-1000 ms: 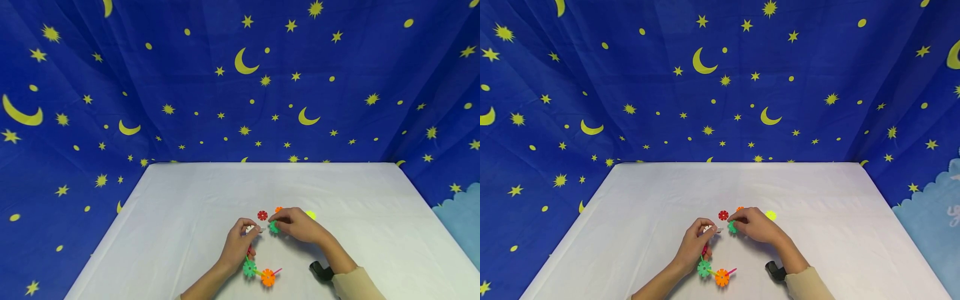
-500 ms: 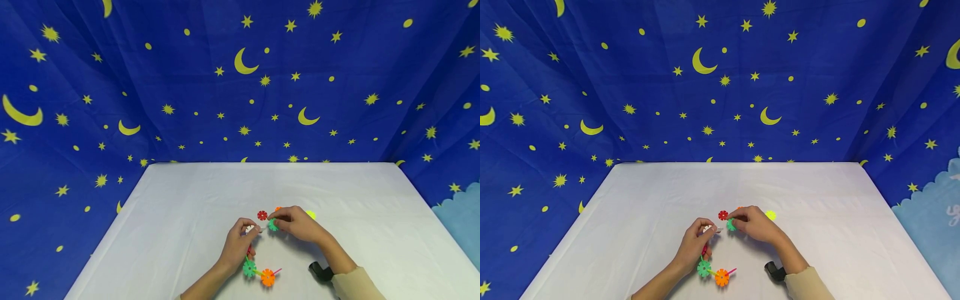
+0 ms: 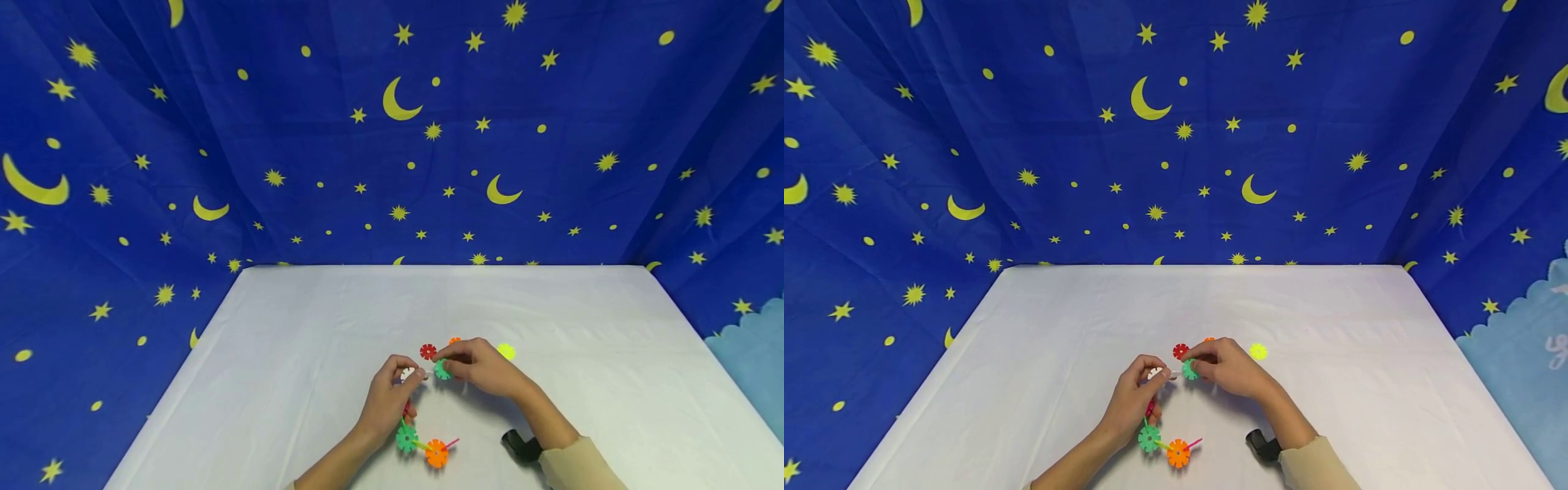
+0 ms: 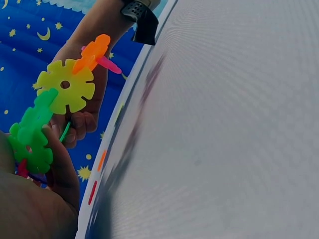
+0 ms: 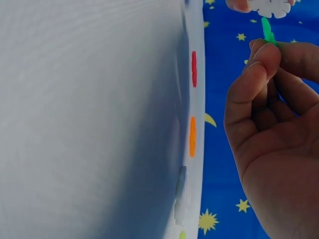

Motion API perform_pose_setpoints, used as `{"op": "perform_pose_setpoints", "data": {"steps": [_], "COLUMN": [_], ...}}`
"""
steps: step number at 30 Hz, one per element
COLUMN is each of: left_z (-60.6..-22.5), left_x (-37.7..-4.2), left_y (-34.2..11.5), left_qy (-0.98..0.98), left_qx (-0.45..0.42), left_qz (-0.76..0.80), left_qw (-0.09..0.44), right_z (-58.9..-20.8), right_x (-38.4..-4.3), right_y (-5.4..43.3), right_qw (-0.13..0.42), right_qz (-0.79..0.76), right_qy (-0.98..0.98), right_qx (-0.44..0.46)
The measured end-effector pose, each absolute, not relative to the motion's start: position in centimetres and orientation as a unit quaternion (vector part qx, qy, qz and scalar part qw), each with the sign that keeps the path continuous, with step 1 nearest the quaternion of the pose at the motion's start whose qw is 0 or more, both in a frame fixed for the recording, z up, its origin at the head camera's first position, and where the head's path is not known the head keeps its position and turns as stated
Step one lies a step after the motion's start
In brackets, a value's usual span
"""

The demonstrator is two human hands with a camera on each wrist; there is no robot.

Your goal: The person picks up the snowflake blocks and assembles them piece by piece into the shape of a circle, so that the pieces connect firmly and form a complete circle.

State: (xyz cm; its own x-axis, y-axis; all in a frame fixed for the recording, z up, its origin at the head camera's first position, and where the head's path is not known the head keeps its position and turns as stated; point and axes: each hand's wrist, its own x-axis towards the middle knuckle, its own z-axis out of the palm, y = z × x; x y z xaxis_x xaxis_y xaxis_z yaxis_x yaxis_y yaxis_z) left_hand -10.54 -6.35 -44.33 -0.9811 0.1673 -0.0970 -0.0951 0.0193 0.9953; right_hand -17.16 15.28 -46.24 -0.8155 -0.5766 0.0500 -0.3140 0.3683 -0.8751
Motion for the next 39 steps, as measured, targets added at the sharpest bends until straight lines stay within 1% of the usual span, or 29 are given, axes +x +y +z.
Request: {"op": "perform_pose_setpoints", "data": {"steps": [17, 29, 39], "left_z": [-44.68, -44.65, -44.66], "left_x": [-10.61, -10.56, -10.67], "left_y": [-6.24, -6.26, -6.38], "left_qy": [0.713, 0.716, 0.733], "left_qx": [0.025, 0.027, 0.042], "left_qz": [0.694, 0.691, 0.675], "left_qw": [0.093, 0.092, 0.076], "right_z": [-45.9, -45.91, -45.88], "right_x": [-16.86, -16.79, -16.71], "right_y": [14.96, 14.96, 14.79], "right_qw": [0.149, 0.146, 0.144], "right_qz": [-0.509, -0.509, -0.514], "right_qy": [0.802, 0.803, 0.797], "right_qx": [-0.275, -0.273, -0.281]}}
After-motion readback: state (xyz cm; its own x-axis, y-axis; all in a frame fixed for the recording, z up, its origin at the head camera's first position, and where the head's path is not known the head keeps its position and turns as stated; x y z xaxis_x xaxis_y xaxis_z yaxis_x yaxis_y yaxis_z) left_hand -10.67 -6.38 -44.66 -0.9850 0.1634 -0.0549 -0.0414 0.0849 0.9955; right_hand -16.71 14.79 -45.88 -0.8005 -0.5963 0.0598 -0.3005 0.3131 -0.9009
